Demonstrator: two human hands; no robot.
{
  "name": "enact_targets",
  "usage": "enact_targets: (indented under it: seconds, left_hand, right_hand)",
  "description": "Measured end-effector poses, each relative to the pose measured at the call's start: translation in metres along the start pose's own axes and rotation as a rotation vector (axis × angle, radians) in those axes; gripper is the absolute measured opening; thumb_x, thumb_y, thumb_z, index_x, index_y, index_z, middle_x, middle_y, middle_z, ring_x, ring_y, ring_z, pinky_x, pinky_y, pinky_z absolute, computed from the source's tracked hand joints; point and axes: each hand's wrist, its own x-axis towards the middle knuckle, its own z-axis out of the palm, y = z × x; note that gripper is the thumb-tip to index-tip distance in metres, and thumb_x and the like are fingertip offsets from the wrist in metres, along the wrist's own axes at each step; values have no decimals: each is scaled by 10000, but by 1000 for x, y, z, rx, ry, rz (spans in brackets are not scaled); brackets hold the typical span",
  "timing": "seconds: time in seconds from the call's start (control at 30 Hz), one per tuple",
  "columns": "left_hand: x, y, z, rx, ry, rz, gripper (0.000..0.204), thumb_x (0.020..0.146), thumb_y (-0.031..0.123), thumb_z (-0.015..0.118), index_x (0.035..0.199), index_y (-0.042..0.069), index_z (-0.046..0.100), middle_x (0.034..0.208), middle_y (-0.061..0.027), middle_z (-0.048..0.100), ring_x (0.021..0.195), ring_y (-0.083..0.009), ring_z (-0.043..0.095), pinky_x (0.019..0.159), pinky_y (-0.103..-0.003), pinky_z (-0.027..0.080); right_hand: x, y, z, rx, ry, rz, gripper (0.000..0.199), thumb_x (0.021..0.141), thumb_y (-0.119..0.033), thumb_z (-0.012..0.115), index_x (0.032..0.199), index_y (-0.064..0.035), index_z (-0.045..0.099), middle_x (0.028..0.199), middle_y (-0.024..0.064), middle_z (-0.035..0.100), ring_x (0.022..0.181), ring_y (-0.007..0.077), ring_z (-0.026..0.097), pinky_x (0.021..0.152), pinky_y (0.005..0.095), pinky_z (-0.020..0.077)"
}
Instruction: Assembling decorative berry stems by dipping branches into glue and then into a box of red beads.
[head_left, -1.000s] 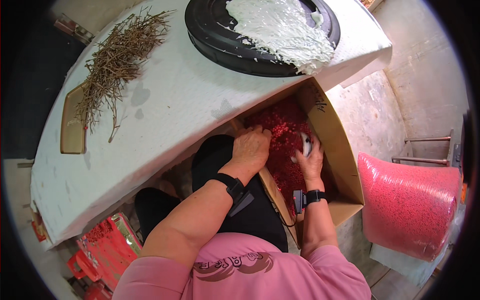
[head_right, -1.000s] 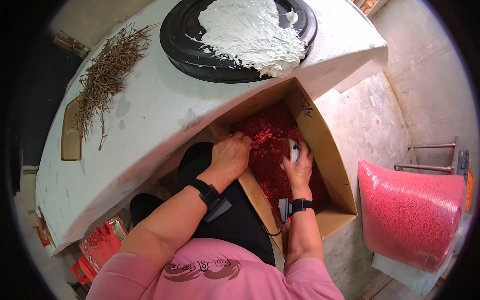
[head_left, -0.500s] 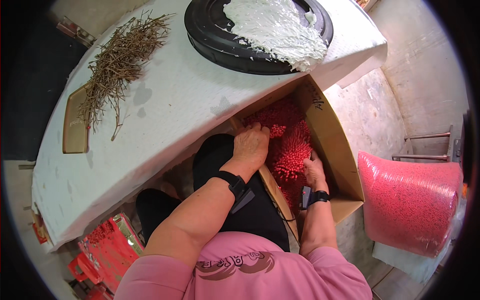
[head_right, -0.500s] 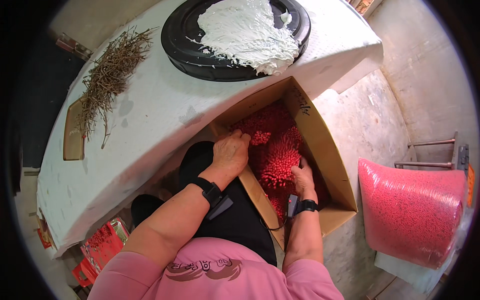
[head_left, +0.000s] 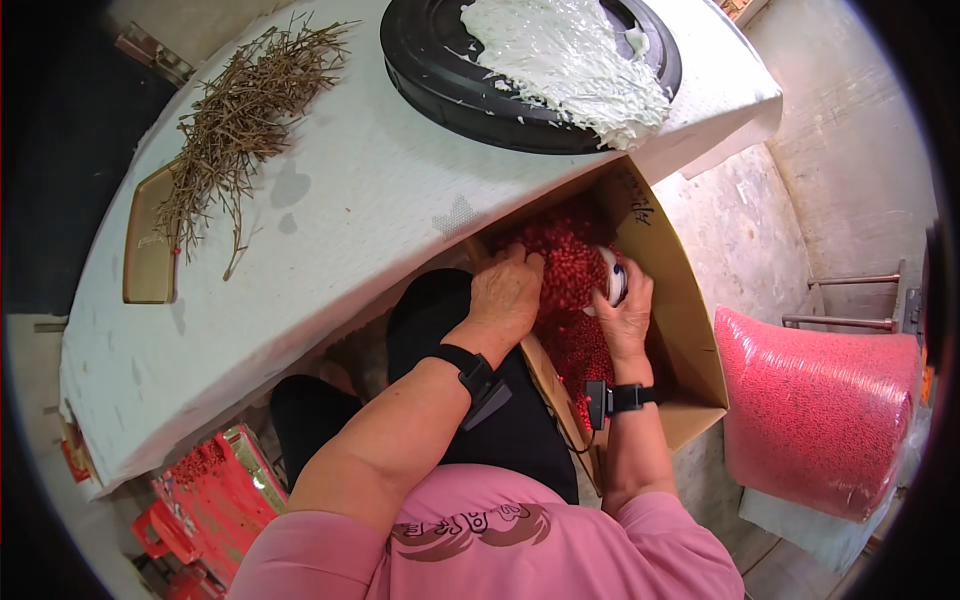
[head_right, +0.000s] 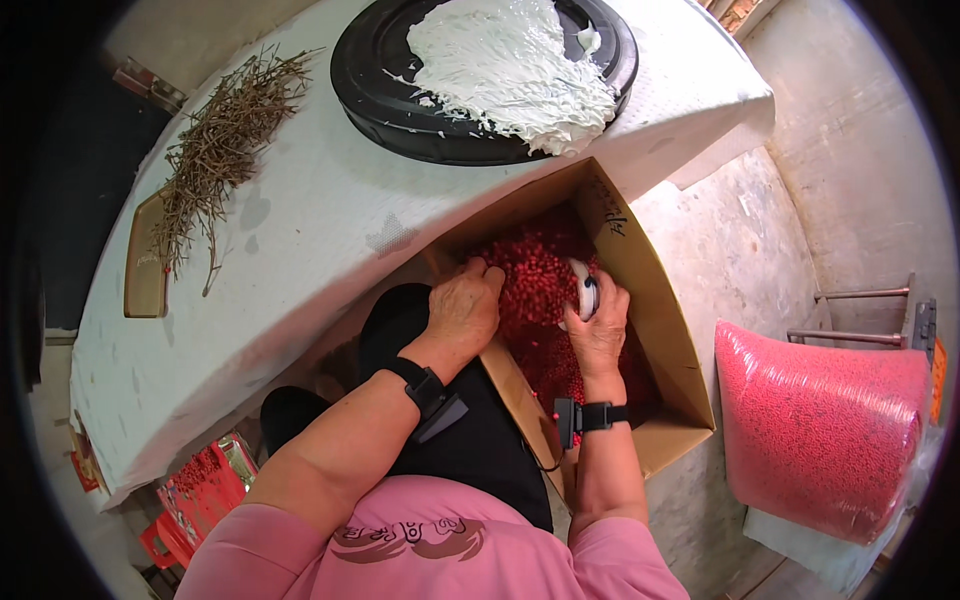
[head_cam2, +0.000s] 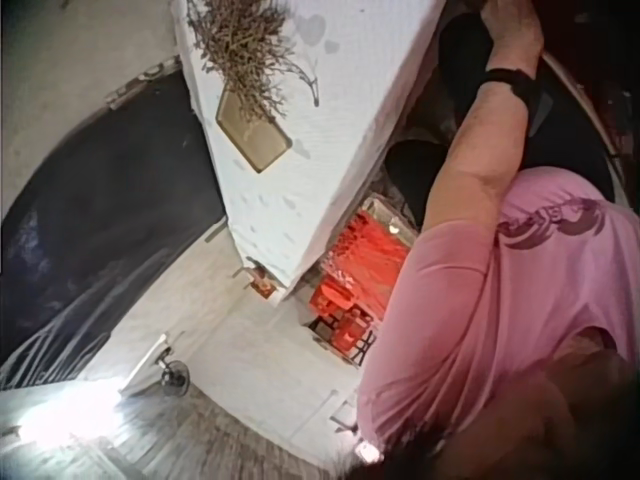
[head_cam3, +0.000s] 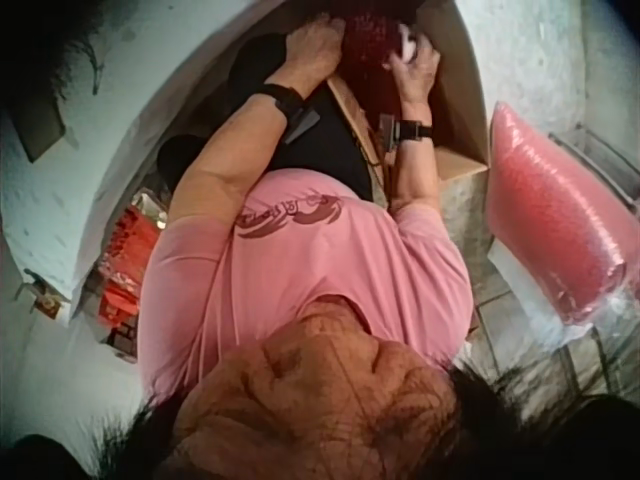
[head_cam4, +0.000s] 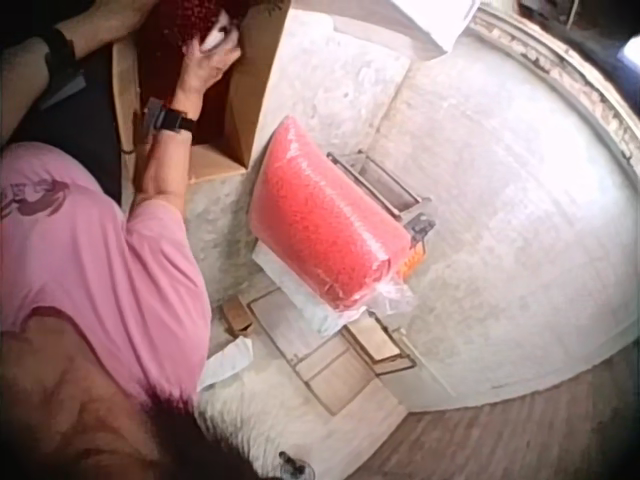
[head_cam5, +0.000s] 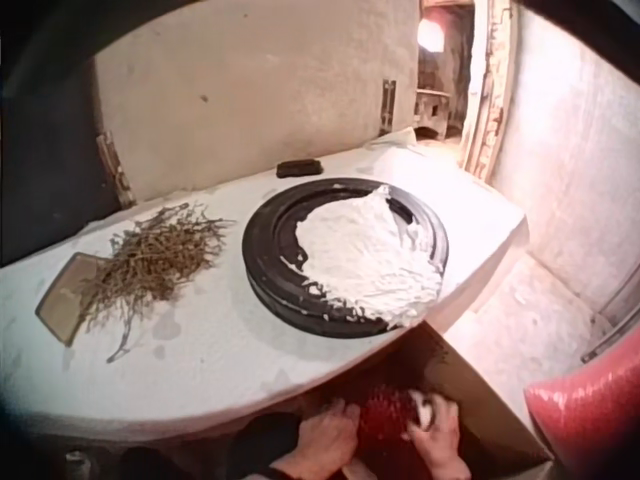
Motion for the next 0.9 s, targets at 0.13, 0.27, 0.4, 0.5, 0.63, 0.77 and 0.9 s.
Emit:
enact_targets:
  seconds: [0.13,0.27,0.4,0.5,0.63,0.77,0.9]
  left_hand:
    - [2,-1,1,20,31,6,112,740,36,559,843,72,583,883,-131,566,831,-353,602,690,-453,509]
    - [8,8,2,0,61,46,80,752,40,554,823,72,575,873,-127,561,845,-345,597,700,-446,509]
    - [5,-1,3,16,82,55,69,762,38,548,817,72,573,876,-125,562,853,-340,596,707,-442,510]
    - [6,1,2,5,89,47,79,764,36,556,830,76,571,877,-127,561,859,-342,596,708,-444,510]
    - [5,2,0,-13,70,38,111,762,40,567,864,85,566,876,-129,565,869,-346,596,710,-449,509]
    - [2,2,-1,-65,99,57,137,770,46,577,900,86,556,884,-138,575,860,-361,591,700,-455,508]
    - [0,2,-3,-147,169,73,156,780,59,607,922,76,545,864,-144,602,829,-368,600,678,-456,499]
  right_hand:
    - [-46,95,56,-292,-261,517,617,687,-149,703,1274,-135,512,1169,214,529,1091,411,536,941,449,459]
    - [-106,203,98,91,-242,730,641,719,-79,661,1332,-52,474,1210,163,593,1084,336,582,932,413,476]
    - [-88,170,78,821,-315,1050,597,753,-5,580,1339,-43,473,1224,114,608,1061,268,603,921,396,483]
    - [-53,111,31,1082,-222,990,567,769,25,535,1330,-42,487,1166,95,624,1030,230,607,890,342,486]
    - [-17,55,-27,1011,-217,773,594,752,51,548,1334,-53,489,1109,64,623,995,193,606,854,293,494]
    - [6,-40,-46,783,-83,292,562,758,41,587,1303,-66,503,1086,46,584,1019,171,577,841,271,489]
    - [7,-63,-56,126,83,-95,529,765,-1,628,1276,-68,509,1100,80,556,1066,213,557,882,312,485]
